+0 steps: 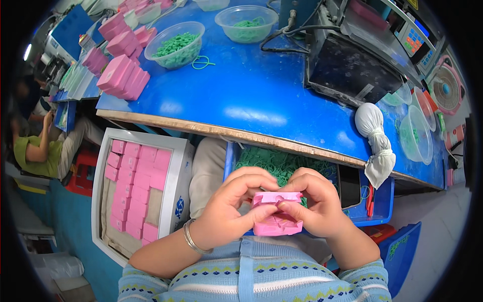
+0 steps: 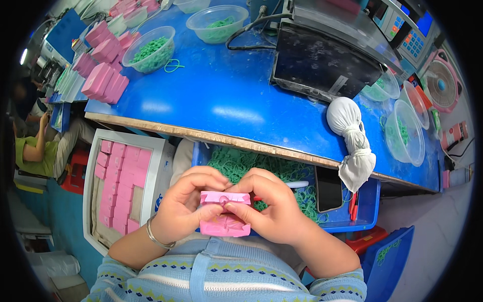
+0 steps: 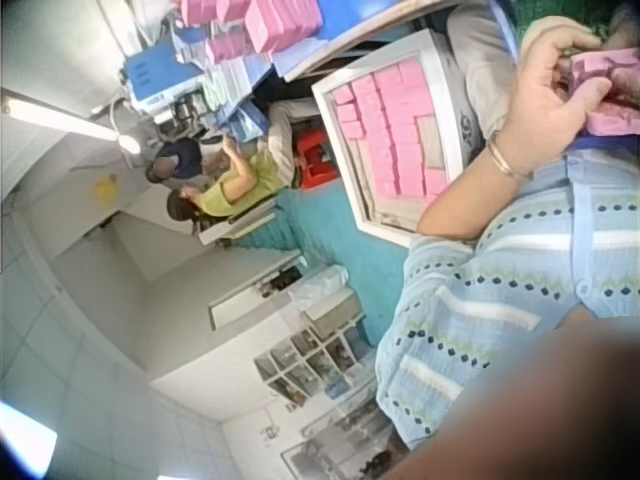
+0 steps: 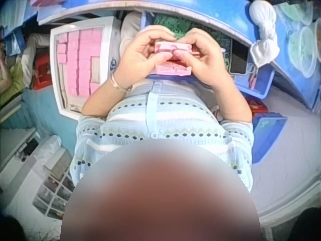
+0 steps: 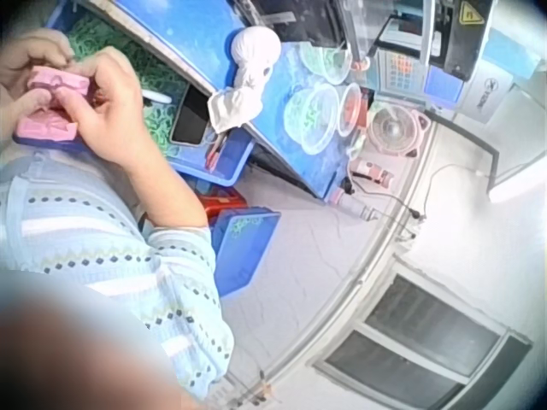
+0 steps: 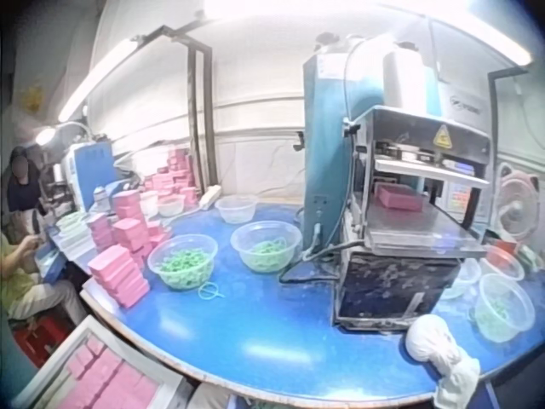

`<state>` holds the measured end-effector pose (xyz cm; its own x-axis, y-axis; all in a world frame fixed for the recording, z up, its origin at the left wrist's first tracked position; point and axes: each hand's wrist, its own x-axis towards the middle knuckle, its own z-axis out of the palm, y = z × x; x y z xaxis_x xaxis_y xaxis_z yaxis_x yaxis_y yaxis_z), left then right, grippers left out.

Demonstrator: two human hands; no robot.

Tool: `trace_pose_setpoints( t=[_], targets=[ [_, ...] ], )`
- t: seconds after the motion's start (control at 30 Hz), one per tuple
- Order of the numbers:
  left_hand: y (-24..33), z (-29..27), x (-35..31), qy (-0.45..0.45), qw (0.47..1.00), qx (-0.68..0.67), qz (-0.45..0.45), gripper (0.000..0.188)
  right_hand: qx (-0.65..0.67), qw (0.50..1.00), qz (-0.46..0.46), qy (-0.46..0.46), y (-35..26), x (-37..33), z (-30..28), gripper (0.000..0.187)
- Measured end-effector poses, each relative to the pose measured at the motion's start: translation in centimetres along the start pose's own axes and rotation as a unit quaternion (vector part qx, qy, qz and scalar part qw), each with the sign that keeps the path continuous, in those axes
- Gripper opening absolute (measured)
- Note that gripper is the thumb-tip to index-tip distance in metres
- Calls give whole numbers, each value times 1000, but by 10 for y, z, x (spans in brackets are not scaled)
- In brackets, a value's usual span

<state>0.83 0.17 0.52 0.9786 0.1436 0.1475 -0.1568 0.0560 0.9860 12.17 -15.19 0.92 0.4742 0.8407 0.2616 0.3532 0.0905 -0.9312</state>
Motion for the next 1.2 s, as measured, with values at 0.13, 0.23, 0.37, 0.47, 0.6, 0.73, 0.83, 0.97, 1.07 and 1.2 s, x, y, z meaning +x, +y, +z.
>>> trace_pose_setpoints(
  t=[0.13,0.23,0.37,0.47,0.6,0.73,0.83,0.97,1.07,1.2],
  targets=[
    [7,7,-1,-46,965,-221,-132,41,11,1000,-8,25,7,-4,3,14],
    [4,0,0,-41,973,-164,-156,35,165,981,65,78,10,-7,9,15],
    [-2,2,1,24,971,-170,-167,31,320,930,164,75,6,-6,8,20],
    [0,-2,1,33,935,-289,-202,34,344,927,133,62,8,-8,10,36],
    [-1,-2,0,-8,885,-428,-182,44,215,966,116,78,2,-8,11,37],
    [7,9,-3,2,989,-121,-83,55,139,980,72,121,4,-10,17,34],
    [13,-1,2,11,974,223,47,49,-33,993,11,109,1,-13,17,32],
    [16,-5,7,6,932,340,124,34,-71,986,-7,149,-3,-13,17,30],
    [16,-6,4,-7,998,55,-13,35,-38,992,-57,109,2,-10,9,29],
    [7,-15,5,-60,992,-112,-12,41,102,992,-72,19,3,-8,-2,29]
  ],
)
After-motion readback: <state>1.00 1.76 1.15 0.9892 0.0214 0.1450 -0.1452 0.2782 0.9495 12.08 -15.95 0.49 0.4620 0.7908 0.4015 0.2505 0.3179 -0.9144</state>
